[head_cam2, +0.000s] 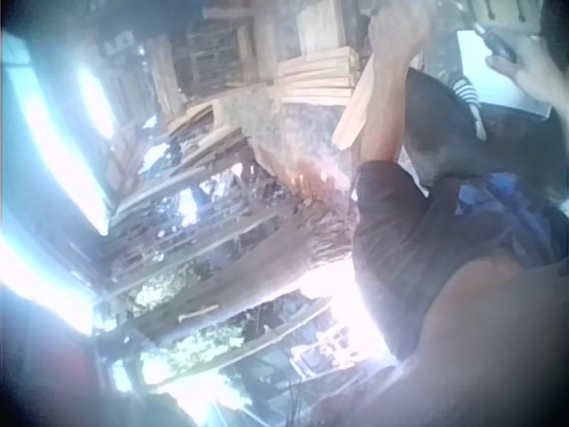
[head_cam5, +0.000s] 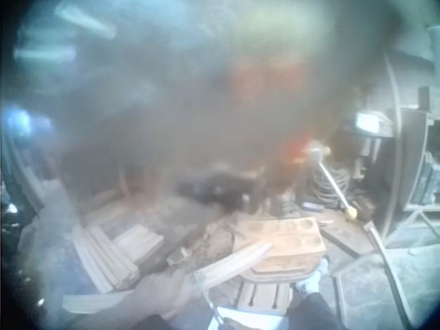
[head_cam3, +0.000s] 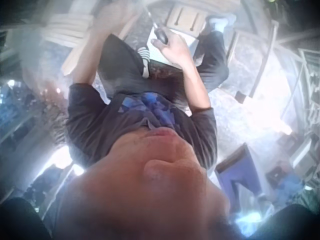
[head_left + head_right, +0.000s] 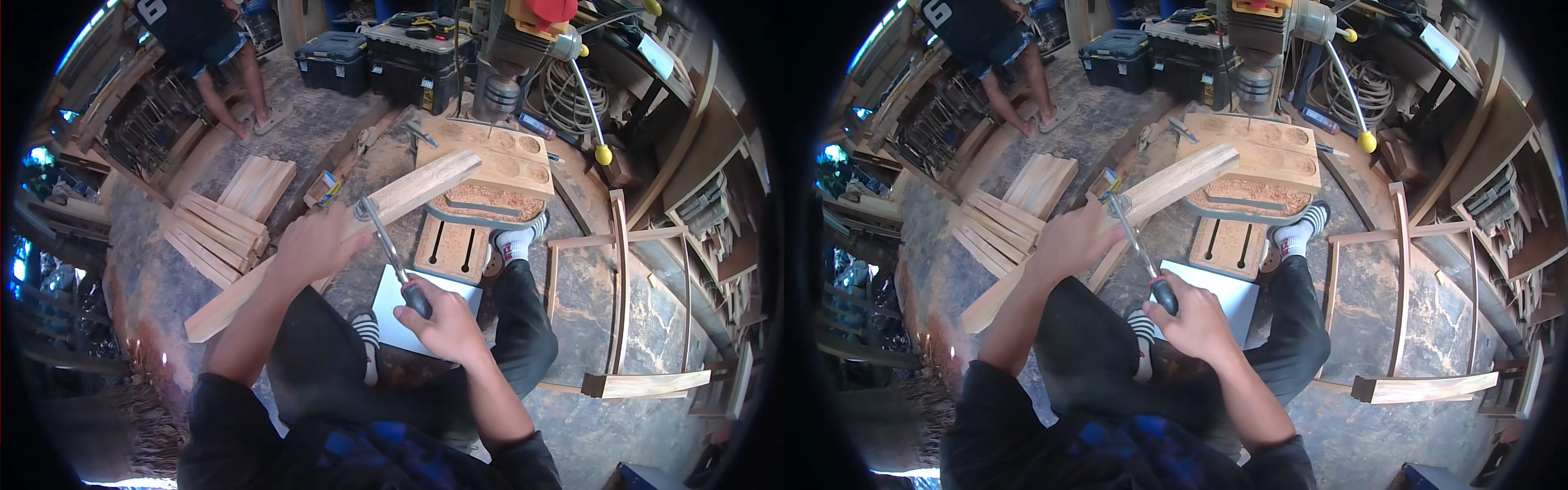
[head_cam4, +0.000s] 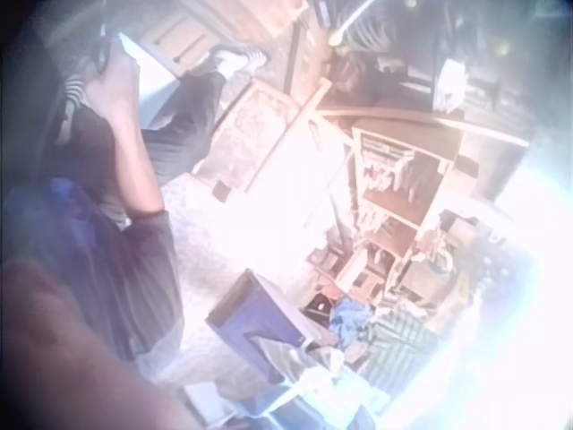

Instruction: Aligning wood pieces, securing them with a C-clamp, and using a drill press to create holes for assembly.

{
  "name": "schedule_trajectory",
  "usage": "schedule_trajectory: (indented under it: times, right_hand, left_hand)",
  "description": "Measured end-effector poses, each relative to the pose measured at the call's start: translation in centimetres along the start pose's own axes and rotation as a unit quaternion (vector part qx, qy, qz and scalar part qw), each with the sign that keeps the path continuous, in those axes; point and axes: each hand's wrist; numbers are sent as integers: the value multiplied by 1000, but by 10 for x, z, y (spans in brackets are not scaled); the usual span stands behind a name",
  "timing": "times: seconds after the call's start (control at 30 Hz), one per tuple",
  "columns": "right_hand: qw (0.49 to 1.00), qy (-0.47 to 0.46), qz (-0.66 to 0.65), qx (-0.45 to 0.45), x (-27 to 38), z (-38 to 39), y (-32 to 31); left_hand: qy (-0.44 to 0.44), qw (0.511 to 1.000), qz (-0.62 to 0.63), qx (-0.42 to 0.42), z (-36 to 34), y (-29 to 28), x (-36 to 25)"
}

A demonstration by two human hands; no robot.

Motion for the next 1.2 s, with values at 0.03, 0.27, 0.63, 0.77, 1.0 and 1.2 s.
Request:
schedule_trajectory:
  times: [0.03, 0.27, 0.63, 0.77, 1.0, 1.2]
  right_hand:
    - [1000, -13, -4, -19, -3, -3, -2]
    - [998, -31, 3, -50, -14, -9, -13]
    - [1000, -14, -11, 17, -2, -13, -38]
    - [1000, -17, -18, 14, 0, -12, -44]
    - [999, -28, -17, 9, -8, -5, -53]
    - [905, -188, 65, -376, 4, -28, -145]
  left_hand:
    - [0, 1000, 3, 0, -4, 0, -3]
    - [-3, 1000, -9, -13, -21, -5, -19]
    - [-22, 999, -2, 34, -41, -4, -16]
    - [-33, 998, 4, 50, -38, -1, -19]
    - [-28, 999, 31, 23, -32, 6, -28]
    - [-38, 998, 32, 42, -34, 3, -35]
Point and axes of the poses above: each hand's wrist, its own z-axis away from the middle knuckle, its own y-axis out of the palm, x = y × z, and after that the axes turned 12 degrees about -y, right-handed
